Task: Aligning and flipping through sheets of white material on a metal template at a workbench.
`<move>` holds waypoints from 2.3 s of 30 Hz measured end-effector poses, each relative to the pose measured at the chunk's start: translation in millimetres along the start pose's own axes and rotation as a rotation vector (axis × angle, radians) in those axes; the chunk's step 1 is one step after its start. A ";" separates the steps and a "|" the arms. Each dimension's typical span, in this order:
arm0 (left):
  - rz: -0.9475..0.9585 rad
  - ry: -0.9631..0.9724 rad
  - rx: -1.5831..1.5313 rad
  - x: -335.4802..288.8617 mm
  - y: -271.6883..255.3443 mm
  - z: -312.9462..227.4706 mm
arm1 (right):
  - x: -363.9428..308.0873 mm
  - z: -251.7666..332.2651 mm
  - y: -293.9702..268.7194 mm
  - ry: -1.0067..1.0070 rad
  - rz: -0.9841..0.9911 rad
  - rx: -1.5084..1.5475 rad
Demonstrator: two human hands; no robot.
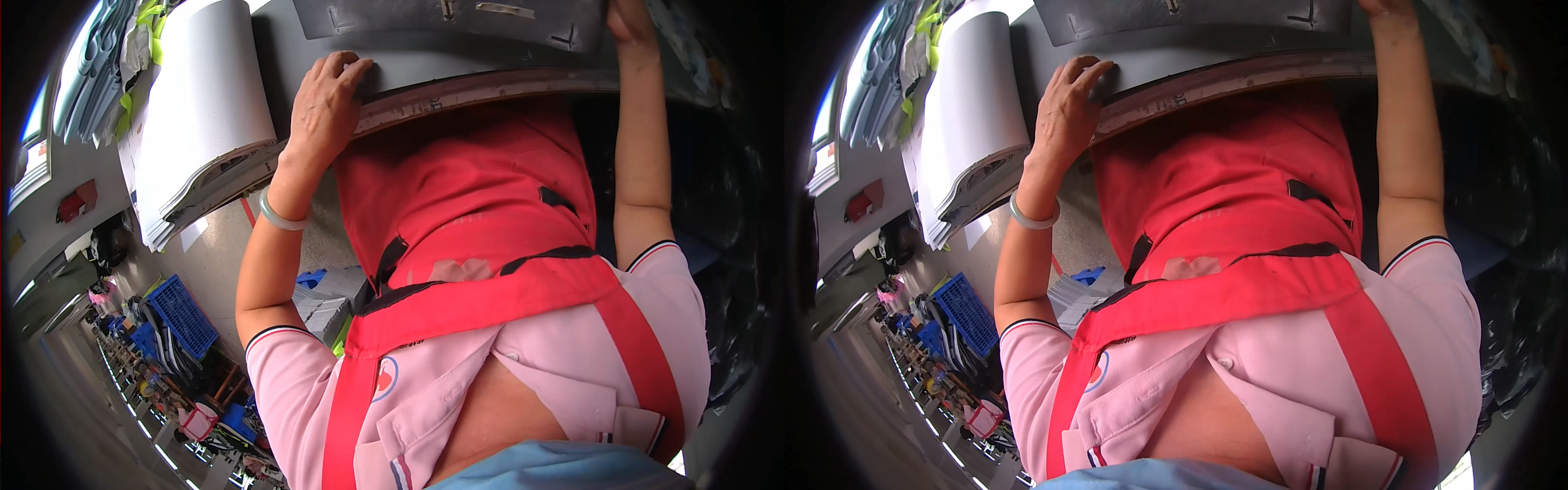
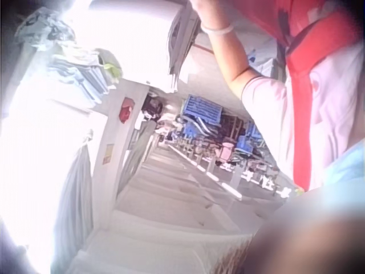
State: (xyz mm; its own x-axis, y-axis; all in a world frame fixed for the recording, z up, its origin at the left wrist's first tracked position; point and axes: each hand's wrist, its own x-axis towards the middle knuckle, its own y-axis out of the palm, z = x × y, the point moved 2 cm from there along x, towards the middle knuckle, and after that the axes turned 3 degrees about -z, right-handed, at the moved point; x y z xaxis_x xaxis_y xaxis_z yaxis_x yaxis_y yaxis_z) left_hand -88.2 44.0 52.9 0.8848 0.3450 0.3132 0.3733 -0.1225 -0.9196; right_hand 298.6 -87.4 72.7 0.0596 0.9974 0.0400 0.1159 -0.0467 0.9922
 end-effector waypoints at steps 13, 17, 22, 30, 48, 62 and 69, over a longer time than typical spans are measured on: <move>-0.468 0.399 -0.240 193.3 140.3 -172.9 | -32.7 59.6 10.2 -0.744 -0.253 -0.987; -0.356 0.217 -0.820 238.6 147.6 -154.9 | -47.1 67.3 6.9 -0.910 -0.347 -1.007; -0.583 0.168 -0.693 238.4 153.4 -148.2 | -46.7 38.3 5.5 -0.838 -0.347 -0.938; -0.509 0.206 -0.788 242.5 110.7 -127.7 | -69.7 15.0 39.7 -1.110 -0.391 -1.262; -1.489 -0.725 -0.639 -165.0 -356.6 393.0 | -98.4 82.6 18.2 -0.795 -0.414 -1.051; -0.725 -1.726 0.407 -311.6 -181.5 351.4 | -47.3 40.8 37.1 -0.759 -0.594 -1.072; -0.677 -0.473 -0.613 -98.9 -132.5 142.8 | -34.4 13.3 48.1 -0.884 -0.542 -1.048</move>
State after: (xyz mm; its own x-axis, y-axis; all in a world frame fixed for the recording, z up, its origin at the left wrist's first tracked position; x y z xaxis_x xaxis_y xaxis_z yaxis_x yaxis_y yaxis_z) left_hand -265.1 159.0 109.9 0.2847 0.8336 0.4734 0.9486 -0.1739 -0.2642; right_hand 315.3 -124.6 117.5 0.8609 0.5056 -0.0572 -0.4107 0.7569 0.5083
